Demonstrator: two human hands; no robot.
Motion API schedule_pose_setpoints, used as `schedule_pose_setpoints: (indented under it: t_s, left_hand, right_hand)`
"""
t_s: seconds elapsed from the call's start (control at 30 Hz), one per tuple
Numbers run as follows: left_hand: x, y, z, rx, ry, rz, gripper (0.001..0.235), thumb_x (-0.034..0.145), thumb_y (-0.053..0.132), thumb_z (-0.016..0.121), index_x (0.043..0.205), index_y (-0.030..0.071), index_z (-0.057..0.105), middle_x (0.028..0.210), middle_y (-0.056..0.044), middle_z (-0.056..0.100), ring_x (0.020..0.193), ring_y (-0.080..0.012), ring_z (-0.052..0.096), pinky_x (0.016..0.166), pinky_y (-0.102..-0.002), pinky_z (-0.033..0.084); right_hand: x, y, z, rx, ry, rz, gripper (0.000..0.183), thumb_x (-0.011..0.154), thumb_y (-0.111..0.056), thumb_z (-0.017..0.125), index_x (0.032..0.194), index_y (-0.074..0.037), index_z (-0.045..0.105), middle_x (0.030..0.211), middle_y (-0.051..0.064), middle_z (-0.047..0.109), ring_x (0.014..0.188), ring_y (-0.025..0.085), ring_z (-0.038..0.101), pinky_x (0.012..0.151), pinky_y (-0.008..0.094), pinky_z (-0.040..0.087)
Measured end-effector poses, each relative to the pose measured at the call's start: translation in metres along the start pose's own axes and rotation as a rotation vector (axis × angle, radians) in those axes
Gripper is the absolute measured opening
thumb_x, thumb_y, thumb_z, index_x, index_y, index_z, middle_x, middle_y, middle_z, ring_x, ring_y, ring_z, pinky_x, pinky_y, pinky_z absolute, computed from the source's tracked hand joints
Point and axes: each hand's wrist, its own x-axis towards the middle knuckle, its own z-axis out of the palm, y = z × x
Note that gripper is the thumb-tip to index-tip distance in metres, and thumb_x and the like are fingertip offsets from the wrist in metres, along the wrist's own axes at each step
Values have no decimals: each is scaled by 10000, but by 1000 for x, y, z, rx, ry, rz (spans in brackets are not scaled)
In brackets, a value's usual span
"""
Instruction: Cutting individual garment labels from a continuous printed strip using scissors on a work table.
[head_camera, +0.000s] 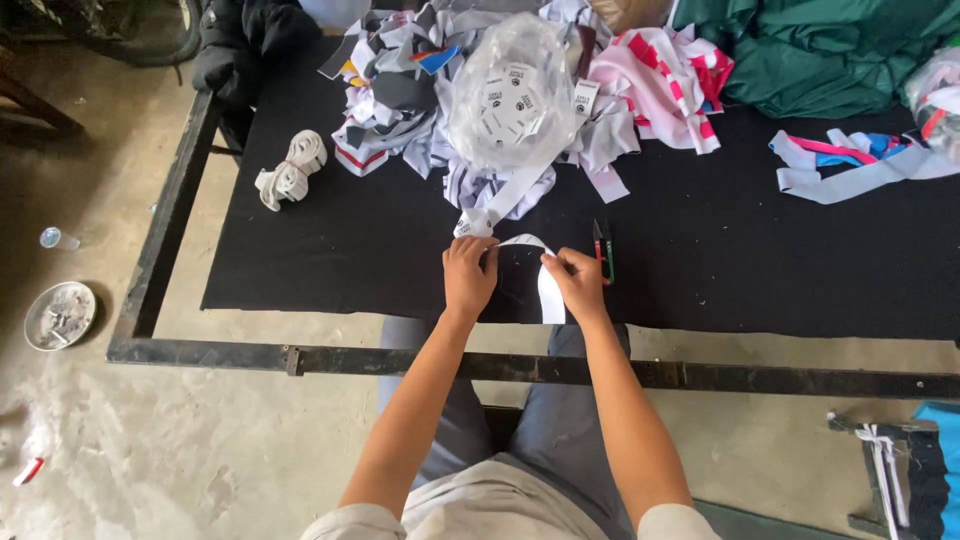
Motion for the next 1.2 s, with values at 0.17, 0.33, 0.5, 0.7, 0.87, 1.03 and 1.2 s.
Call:
schedule_pose_setpoints:
  t_s: [0.17,0.33,0.5,0.7,0.87,1.03,1.2]
  left_hand:
    - [2,1,-2,-51,60,33,95,920,135,708,988,200,724,921,69,696,1064,-166,626,895,-335,467]
    - [2,-3,2,-71,77,19,90,895,146,737,949,210,704,909,87,686,1061,-160,623,885,-334,471]
    - [2,-1,0,-102,82,2,98,888,128,738,939,200,695,910,74,683,1068,-173,619,884,-340,461]
    - [2,-1,0,-67,78,14,125,862,109,740,925,203,686,906,73,674,1062,-180,613,892,-362,461]
    - [5,5,-6,-109,109,-12,175,833,70,762,924,199,687,911,72,680,1062,-176,613,898,-345,447]
    - [5,5,-7,-130,165,-36,222,789,43,785,878,209,667,888,93,674,1044,-156,611,912,-334,434]
    - [5,9,-15,-132,243,-56,263,792,48,792,894,230,632,903,105,668,1044,-145,605,937,-346,415]
  right_hand:
    - [-1,-9,-1,18,-23,-15,469,969,-235,753,580,-142,509,474,-36,423,517,45,387,532,211,321]
    - [-1,-16,-1,20,-24,-22,438,955,-203,763,592,-133,528,484,-28,430,519,48,397,536,205,332]
    - [-1,-16,-2,19,-41,-18,383,951,-167,752,620,-112,567,511,-7,470,538,60,432,550,211,352]
    - [2,-6,-4,45,-48,-17,368,954,-185,753,639,-117,575,545,-4,499,575,65,453,570,226,377]
    - [-2,-25,-3,69,-27,1,347,946,-173,769,655,-93,599,706,48,641,650,92,538,625,238,438]
    - [-3,-31,-2,88,-19,20,327,939,-165,770,666,-79,613,882,82,753,787,99,624,699,259,497]
    - [-8,-59,6,80,-54,36,315,923,-120,768,659,-58,607,919,107,771,808,116,656,691,275,514]
